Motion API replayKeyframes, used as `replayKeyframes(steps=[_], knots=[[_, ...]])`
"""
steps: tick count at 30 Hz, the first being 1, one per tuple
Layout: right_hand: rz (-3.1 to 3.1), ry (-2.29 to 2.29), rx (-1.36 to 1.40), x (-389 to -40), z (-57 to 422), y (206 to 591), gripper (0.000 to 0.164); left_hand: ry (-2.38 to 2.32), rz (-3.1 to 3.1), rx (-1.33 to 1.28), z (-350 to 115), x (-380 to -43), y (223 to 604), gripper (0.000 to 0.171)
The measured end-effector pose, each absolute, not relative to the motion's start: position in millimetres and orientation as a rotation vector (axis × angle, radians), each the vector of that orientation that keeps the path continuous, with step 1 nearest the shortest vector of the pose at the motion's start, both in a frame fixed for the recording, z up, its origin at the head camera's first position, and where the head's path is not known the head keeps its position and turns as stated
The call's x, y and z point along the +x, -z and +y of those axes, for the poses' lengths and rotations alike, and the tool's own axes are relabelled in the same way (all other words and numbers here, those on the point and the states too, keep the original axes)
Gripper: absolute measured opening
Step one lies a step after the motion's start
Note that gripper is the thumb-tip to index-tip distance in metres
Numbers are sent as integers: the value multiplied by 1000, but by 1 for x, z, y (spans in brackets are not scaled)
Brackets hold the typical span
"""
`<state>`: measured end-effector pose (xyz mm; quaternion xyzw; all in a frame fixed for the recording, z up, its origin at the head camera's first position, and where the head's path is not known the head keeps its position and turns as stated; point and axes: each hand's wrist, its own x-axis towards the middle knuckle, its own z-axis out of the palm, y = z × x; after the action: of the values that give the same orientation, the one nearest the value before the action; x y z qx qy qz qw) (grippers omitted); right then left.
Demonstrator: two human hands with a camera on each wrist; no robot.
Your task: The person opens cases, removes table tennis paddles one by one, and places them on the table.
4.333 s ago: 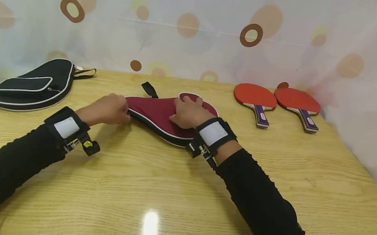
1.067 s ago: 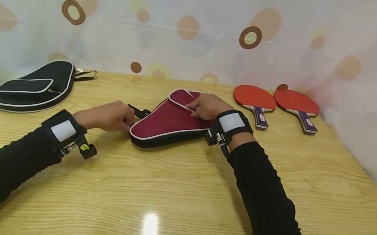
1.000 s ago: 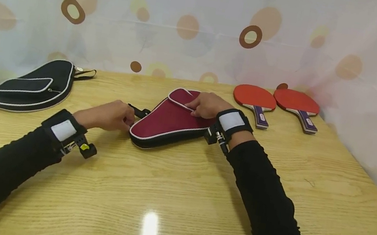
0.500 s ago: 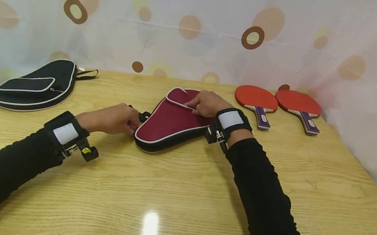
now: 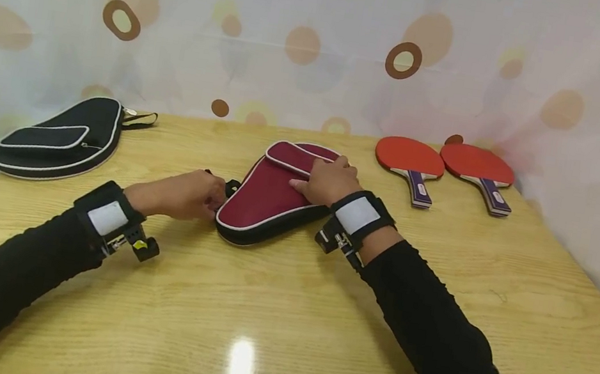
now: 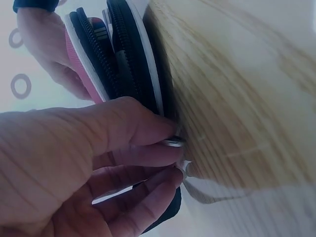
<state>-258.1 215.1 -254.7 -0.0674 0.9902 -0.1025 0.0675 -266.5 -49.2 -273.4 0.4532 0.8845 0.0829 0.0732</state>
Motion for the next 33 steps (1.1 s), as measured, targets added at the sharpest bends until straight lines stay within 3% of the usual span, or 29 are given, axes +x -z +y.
replayKeyframes(steps=[9, 20, 33], knots=[[2972, 273, -334, -265, 216, 252, 46, -238, 2639, 1360, -45, -266, 268, 12], [2916, 230, -467, -287, 223, 256, 62, -200, 2636, 1427, -35, -255, 268, 26], [2854, 266, -521, -304, 229, 258, 62, -183, 2610, 1466, -23, -248, 272, 37]])
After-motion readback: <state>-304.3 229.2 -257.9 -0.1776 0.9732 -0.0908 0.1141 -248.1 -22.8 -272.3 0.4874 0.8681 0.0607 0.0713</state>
